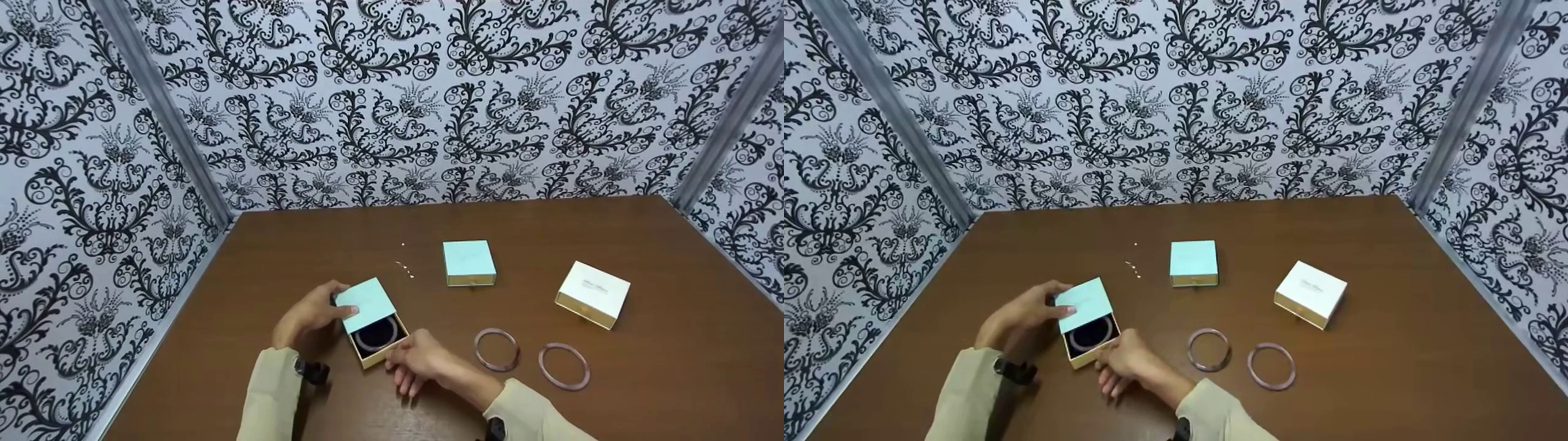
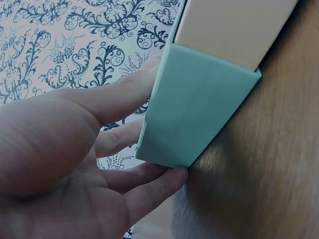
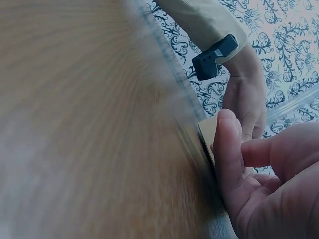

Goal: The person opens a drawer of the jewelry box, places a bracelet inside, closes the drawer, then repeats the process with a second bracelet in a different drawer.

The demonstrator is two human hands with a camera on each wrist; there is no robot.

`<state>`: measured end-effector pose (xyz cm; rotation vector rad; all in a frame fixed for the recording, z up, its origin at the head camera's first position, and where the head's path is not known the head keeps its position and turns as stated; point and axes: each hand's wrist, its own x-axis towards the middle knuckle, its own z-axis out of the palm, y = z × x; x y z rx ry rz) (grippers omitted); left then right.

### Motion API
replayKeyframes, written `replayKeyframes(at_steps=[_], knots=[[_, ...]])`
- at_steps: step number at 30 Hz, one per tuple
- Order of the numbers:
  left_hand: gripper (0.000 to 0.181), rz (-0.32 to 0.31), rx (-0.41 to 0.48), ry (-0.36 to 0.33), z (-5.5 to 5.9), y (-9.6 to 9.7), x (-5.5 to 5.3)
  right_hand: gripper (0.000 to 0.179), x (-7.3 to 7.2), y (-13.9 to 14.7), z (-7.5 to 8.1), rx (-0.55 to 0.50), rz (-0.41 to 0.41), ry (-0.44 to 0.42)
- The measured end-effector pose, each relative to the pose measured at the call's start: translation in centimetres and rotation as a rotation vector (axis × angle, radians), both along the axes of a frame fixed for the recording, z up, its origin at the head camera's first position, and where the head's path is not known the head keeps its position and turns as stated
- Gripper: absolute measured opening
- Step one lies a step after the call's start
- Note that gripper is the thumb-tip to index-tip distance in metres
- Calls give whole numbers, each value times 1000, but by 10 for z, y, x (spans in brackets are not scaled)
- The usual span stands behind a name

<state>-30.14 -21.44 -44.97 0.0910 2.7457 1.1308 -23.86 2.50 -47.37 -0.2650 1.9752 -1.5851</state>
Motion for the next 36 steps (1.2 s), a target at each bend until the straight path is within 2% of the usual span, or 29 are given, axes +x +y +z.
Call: replayKeyframes(at_steps=[12,19,36], knots=[[50,12,-3,-3,-1,-1,1,23,0,-4,-1,33,-32,26],[50,20,42,-15,-4,0,0,22,-2,-6,0,39,-32,43],[49,37,25,-30,-1,1,-1,21,-8,-12,1,60,-51,54]])
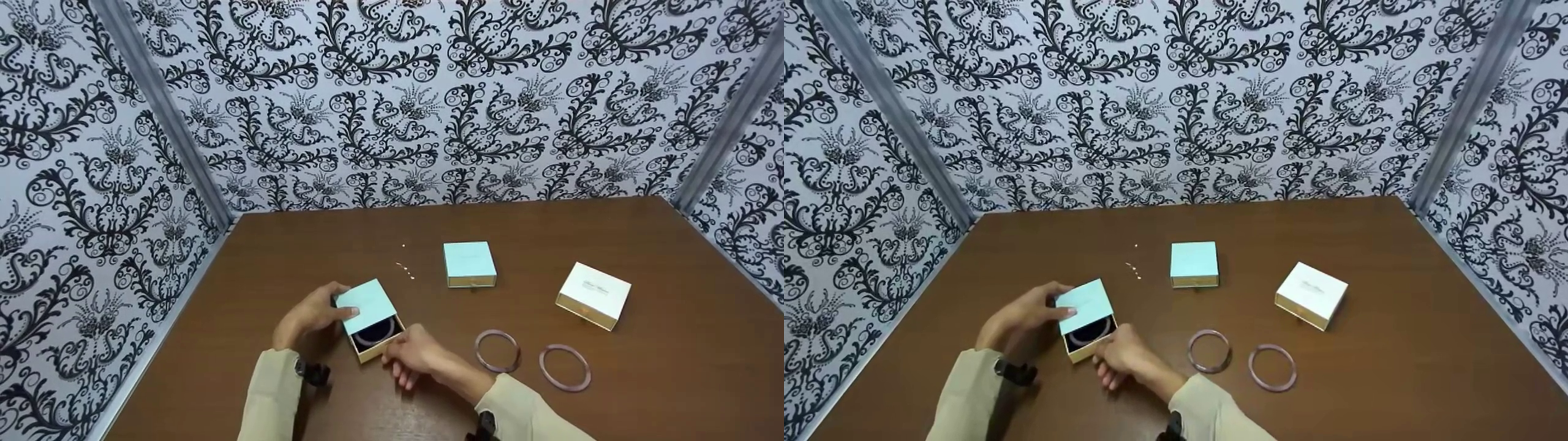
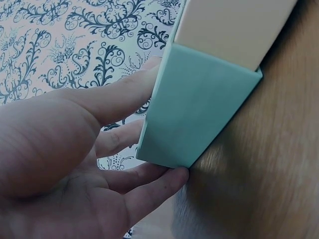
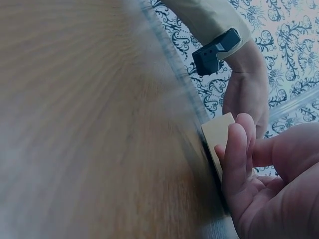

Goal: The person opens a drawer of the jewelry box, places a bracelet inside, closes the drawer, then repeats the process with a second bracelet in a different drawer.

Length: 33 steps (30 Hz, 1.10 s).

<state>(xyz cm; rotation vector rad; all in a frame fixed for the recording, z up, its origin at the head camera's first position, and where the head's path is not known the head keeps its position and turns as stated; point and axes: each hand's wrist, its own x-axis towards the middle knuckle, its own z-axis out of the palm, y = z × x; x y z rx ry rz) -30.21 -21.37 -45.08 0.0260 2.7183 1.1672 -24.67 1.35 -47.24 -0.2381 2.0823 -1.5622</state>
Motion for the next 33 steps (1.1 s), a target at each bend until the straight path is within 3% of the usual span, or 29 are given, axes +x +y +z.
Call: replayKeyframes(at_steps=[12,33], knots=[[53,-19,-6,-2,0,-1,-1,23,-6,-4,0,6,-12,-5],[51,-28,-3,5,-3,0,-2,24,-10,-11,-3,8,-29,63]])
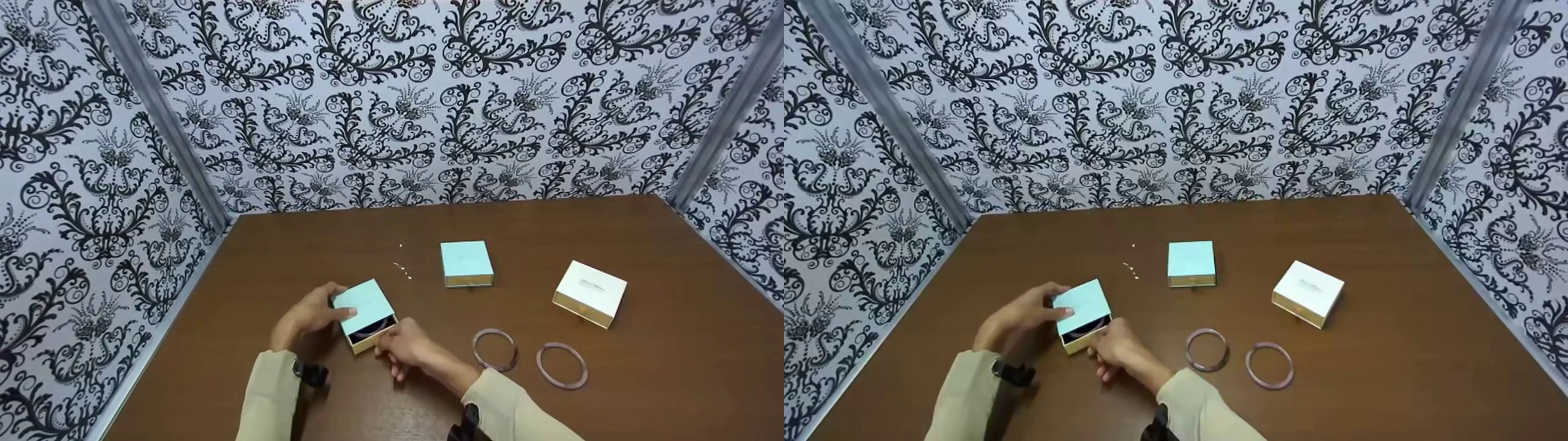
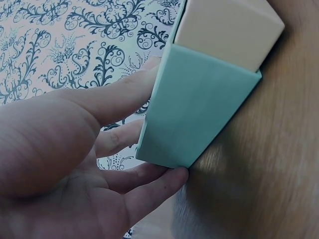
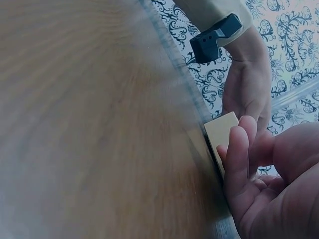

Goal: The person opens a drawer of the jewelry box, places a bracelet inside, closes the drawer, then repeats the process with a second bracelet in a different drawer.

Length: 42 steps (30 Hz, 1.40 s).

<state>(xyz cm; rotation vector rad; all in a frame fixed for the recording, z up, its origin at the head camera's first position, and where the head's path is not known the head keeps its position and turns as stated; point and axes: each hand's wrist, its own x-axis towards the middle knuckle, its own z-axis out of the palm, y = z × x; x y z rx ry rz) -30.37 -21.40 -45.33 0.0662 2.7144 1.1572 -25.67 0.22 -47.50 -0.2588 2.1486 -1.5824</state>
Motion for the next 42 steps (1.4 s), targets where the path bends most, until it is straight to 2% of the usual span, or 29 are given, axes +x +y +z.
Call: replayKeyframes(at_steps=[22,32,42], knots=[[53,0,-7,5,5,1,2,23,-8,-6,-4,-1,-29,-34],[50,10,18,8,3,1,2,23,-9,-9,-6,4,-41,-7],[51,5,-7,2,3,0,2,27,-12,-12,-6,27,-54,23]])
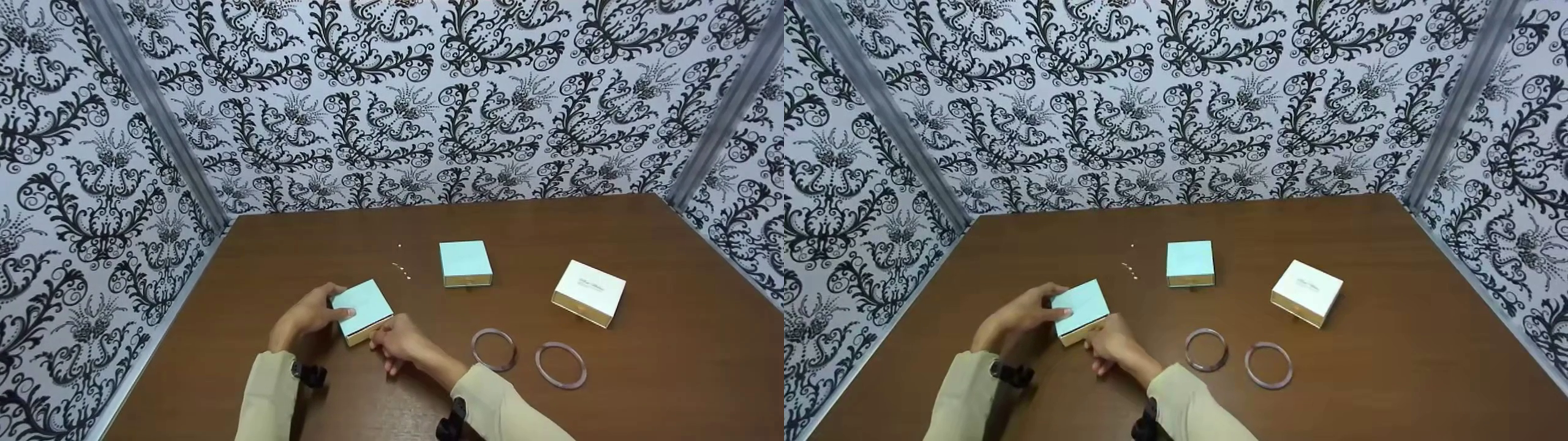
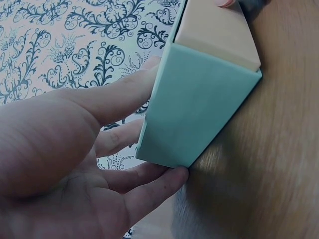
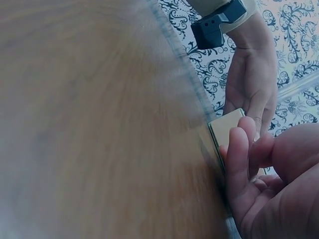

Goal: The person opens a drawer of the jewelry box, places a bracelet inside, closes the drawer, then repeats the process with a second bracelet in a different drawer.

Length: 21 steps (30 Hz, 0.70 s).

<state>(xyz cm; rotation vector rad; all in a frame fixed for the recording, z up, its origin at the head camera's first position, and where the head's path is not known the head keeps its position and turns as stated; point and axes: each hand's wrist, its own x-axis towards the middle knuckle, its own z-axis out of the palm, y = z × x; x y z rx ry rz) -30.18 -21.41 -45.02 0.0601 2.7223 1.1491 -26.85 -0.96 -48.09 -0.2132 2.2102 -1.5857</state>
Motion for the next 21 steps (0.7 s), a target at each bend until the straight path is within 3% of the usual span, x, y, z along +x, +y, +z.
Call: replayKeyframes(at_steps=[21], knots=[[52,-13,12,3,0,-2,1,25,-4,-2,-1,-9,0,-28]])
